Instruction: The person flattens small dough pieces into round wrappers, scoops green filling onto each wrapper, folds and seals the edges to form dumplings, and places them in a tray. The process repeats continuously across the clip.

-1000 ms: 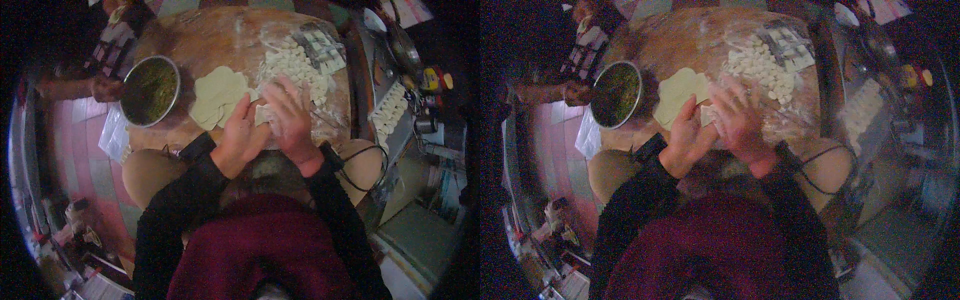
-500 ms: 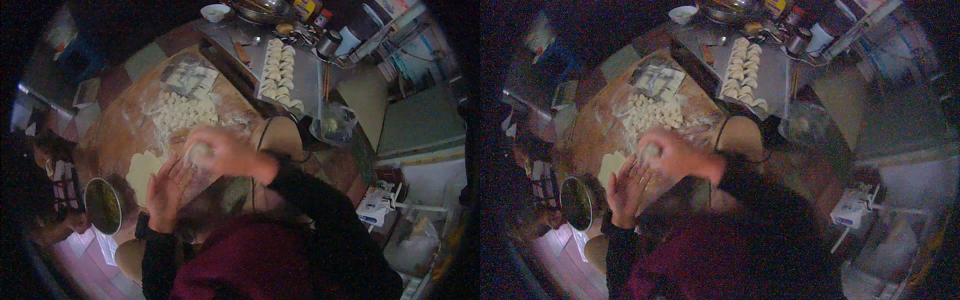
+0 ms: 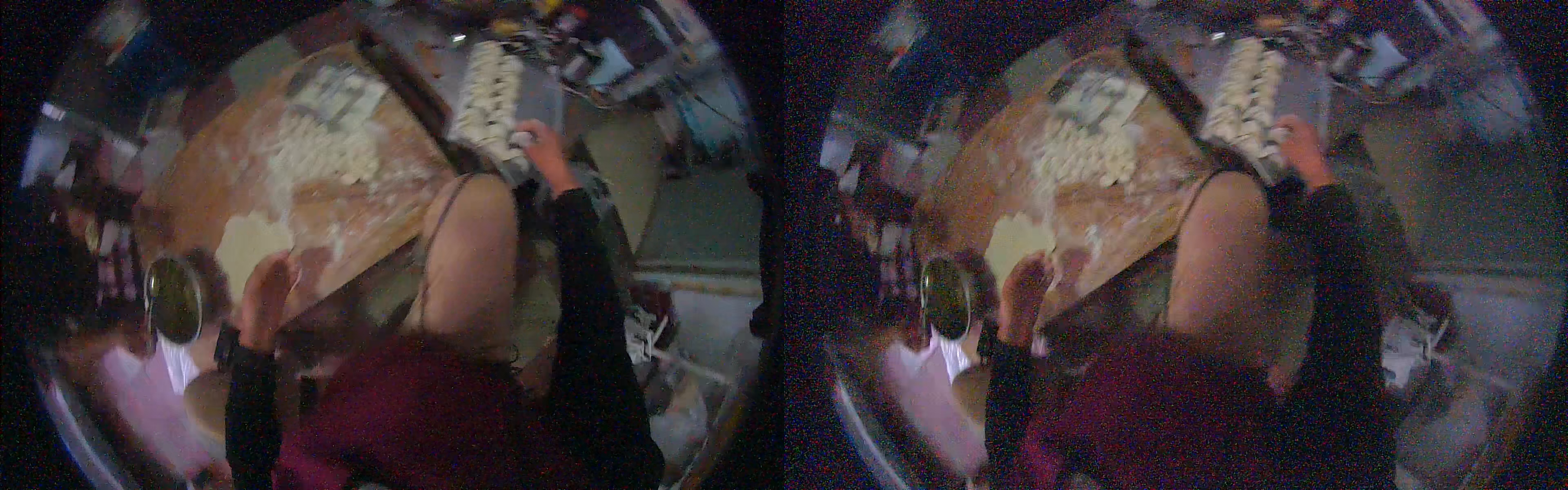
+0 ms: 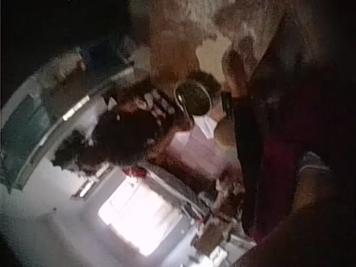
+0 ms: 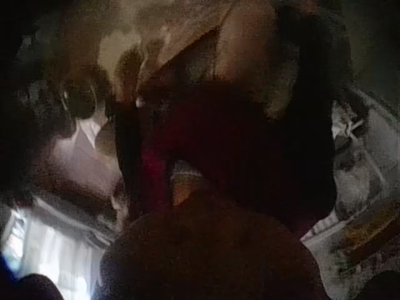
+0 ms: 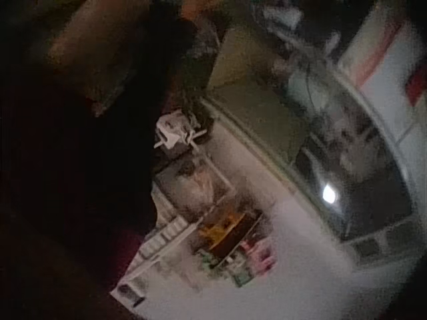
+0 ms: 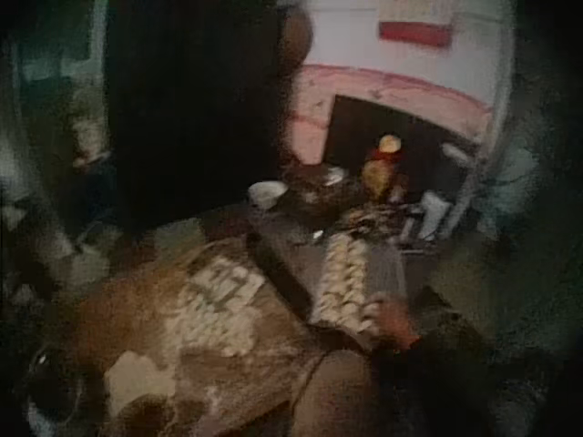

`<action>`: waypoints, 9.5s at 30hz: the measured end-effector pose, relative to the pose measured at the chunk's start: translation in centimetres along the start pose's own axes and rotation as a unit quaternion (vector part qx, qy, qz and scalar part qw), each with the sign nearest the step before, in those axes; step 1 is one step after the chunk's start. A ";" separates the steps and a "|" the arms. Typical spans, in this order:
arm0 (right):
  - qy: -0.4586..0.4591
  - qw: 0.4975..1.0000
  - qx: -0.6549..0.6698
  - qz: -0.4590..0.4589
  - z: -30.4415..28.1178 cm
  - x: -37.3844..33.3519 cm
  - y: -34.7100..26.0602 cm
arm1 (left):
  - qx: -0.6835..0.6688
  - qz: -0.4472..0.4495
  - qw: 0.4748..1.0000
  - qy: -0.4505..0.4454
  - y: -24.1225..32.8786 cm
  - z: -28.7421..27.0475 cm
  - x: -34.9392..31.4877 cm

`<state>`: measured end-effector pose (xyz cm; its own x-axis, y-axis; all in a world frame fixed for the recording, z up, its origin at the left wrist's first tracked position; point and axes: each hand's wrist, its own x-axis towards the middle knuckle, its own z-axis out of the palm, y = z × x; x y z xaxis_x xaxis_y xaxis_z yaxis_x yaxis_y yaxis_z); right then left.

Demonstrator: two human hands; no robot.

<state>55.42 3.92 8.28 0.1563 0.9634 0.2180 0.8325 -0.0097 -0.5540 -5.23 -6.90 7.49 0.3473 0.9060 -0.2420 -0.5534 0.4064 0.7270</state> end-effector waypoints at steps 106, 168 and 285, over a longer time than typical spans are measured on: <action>-0.557 0.731 0.167 -0.358 21.5 -8.1 -42.0 | 0.490 -0.038 0.867 0.080 2.4 -2.0 -2.1; -0.478 0.702 0.006 -0.529 30.4 -4.6 -58.7 | -0.289 0.209 0.796 0.488 1.4 -6.5 -8.6; -0.222 0.758 0.161 -0.591 18.7 -12.4 -46.2 | -0.311 0.191 0.906 0.215 3.2 0.3 -5.8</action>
<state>5.10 -2.55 16.13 -0.8525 0.2438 0.4625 0.0669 0.9282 -0.3659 -8.79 -10.88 11.45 -0.2117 0.9031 -0.3737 -0.9372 -0.0791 0.3398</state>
